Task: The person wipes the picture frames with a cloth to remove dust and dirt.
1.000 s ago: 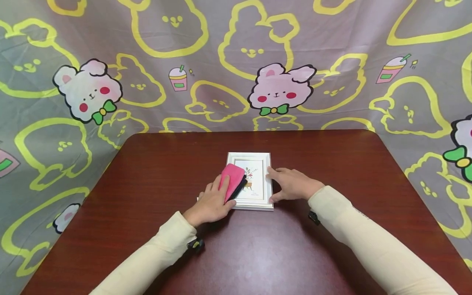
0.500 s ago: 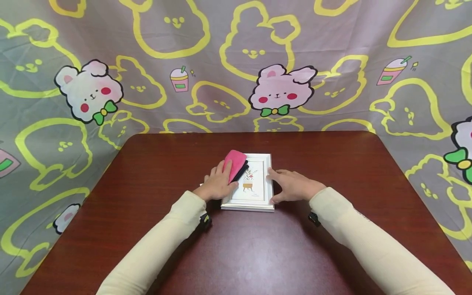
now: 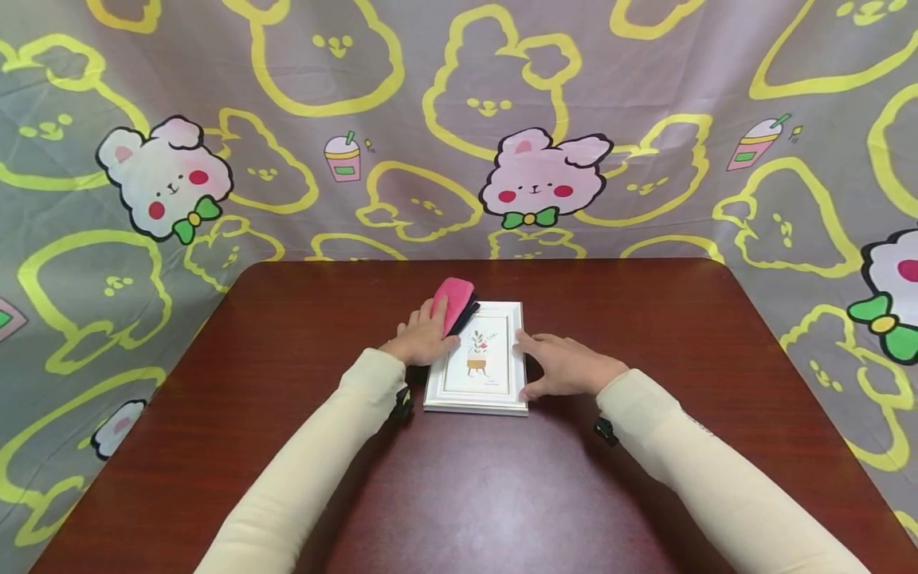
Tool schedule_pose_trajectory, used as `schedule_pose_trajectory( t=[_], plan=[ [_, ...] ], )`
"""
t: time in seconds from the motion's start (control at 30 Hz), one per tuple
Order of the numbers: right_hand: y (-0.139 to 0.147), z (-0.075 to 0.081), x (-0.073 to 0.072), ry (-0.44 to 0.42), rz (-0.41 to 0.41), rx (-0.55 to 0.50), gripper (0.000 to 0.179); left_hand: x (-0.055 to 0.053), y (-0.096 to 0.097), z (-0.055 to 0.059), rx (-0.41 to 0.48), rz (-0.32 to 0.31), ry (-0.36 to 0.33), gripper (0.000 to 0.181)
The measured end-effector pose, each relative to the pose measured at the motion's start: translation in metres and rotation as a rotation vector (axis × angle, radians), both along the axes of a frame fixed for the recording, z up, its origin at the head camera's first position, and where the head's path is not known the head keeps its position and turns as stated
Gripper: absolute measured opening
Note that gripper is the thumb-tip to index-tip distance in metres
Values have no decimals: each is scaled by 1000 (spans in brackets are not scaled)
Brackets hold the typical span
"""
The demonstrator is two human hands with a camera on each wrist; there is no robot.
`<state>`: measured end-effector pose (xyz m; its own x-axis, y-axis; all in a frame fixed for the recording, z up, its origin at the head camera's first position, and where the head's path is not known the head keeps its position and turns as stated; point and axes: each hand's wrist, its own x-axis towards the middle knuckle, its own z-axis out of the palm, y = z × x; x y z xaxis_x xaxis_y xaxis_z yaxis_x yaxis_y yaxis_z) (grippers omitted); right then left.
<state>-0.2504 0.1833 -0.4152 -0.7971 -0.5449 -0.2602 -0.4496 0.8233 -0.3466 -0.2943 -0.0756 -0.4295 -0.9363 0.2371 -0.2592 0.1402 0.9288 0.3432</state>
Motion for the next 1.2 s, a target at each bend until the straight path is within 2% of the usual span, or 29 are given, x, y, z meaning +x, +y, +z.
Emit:
schedule_pose_trajectory(
  t=[0.13, 0.33, 0.53, 0.67, 0.87, 1.03, 1.2],
  plan=[
    [-5, -2, -1, 1, 12, -14, 91, 11, -8, -1, -13, -4, 3, 84],
    [-5, -2, 0, -14, 0, -10, 91, 40, -17, -5, -2, -54, -10, 84],
    [-6, 0, -1, -5, 6, -13, 94, 65, -21, -4, 20, -57, 19, 84],
    [-8, -1, -1, -22, -1, -10, 95, 81, -22, -7, -1, -59, 20, 84],
    [-4, -3, -2, -14, -19, -18, 96, 104, -21, -4, -9, -82, 46, 83],
    [1, -3, 0, -25, -26, -14, 98, 118, -19, -4, -9, -104, 74, 83],
    [1, -1, 2, -20, -6, -16, 100, 121, -17, -8, -17, -96, 79, 83]
  ],
)
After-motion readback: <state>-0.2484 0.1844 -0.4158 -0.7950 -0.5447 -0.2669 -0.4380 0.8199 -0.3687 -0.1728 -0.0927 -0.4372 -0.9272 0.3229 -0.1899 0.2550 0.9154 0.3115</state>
